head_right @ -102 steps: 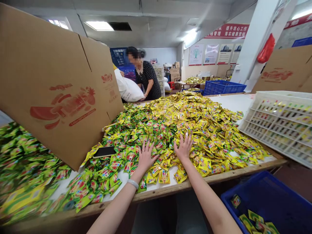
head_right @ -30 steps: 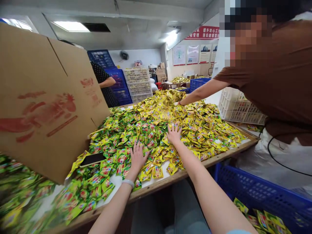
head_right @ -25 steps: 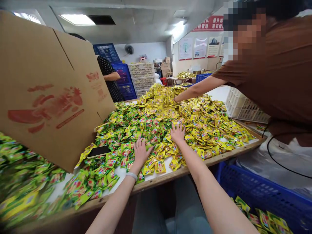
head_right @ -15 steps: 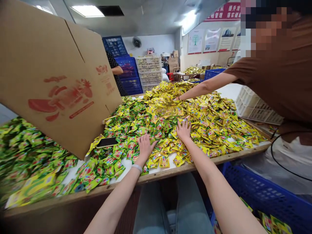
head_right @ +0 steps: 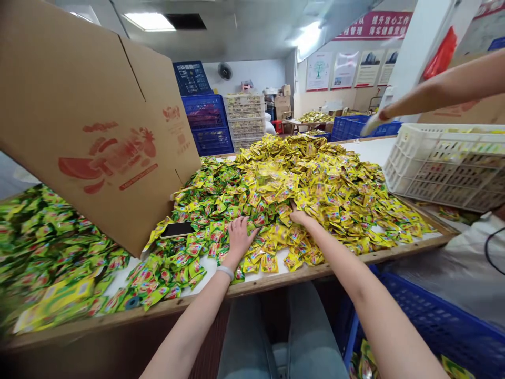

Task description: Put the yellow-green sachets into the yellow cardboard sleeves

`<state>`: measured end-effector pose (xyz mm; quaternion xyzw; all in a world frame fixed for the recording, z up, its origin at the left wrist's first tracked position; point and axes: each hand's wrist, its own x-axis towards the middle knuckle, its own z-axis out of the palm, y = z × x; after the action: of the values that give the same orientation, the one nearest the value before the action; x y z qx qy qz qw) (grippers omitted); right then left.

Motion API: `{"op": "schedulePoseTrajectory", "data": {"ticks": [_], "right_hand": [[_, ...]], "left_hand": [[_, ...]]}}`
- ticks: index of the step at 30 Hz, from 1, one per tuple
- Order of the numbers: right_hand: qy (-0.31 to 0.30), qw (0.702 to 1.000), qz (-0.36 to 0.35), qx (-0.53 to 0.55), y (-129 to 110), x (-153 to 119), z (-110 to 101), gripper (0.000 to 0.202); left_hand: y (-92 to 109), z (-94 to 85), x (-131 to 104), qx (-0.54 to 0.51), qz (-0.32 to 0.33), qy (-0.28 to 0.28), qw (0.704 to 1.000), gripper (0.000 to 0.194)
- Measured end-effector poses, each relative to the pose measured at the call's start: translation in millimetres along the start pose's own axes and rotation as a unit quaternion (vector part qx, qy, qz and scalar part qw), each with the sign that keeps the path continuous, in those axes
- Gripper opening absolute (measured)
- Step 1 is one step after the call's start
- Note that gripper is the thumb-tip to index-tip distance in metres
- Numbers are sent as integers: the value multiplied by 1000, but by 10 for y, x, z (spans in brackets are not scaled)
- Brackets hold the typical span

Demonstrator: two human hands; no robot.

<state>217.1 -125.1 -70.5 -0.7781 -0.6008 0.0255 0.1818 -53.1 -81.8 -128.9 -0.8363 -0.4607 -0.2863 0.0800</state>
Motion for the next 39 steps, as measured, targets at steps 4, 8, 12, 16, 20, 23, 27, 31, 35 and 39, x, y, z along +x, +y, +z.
{"op": "schedulePoseTrajectory", "data": {"ticks": [4, 8, 12, 16, 20, 23, 27, 31, 35, 39], "right_hand": [[-119, 993, 5, 26, 148, 293, -524, 30], [-140, 989, 8, 47, 209, 498, -970, 37], [-24, 999, 11, 44, 83, 546, -980, 53], [76, 996, 41, -3, -9, 417, -502, 70], [53, 994, 83, -52, -6, 221, 38, 73], [53, 993, 91, -57, 30, 137, 218, 73], [52, 993, 83, -58, 75, 71, 247, 74], [56, 994, 84, -43, 77, 41, 250, 75], [60, 994, 88, -16, 48, 44, 238, 76], [96, 993, 70, 10, 5, -93, 217, 73]], "left_hand": [[-8, 20, 1, 5, 3, 8, 1000, 58], [-12, 34, -10, -5, -7, 18, 1000, 64], [-1, 41, -26, -3, -17, 26, 1000, 72], [12, 34, -21, 5, -22, 19, 1000, 75], [2, 44, 7, 1, -17, 6, 1000, 76], [-15, 68, 23, -2, -15, -6, 1000, 72], [-20, 74, 20, -13, -16, -10, 1000, 68], [-6, 33, 12, -4, -18, -16, 1000, 67], [8, -8, 10, -1, -17, -12, 1000, 66], [8, -12, 8, -1, -19, -9, 1000, 67]]}}
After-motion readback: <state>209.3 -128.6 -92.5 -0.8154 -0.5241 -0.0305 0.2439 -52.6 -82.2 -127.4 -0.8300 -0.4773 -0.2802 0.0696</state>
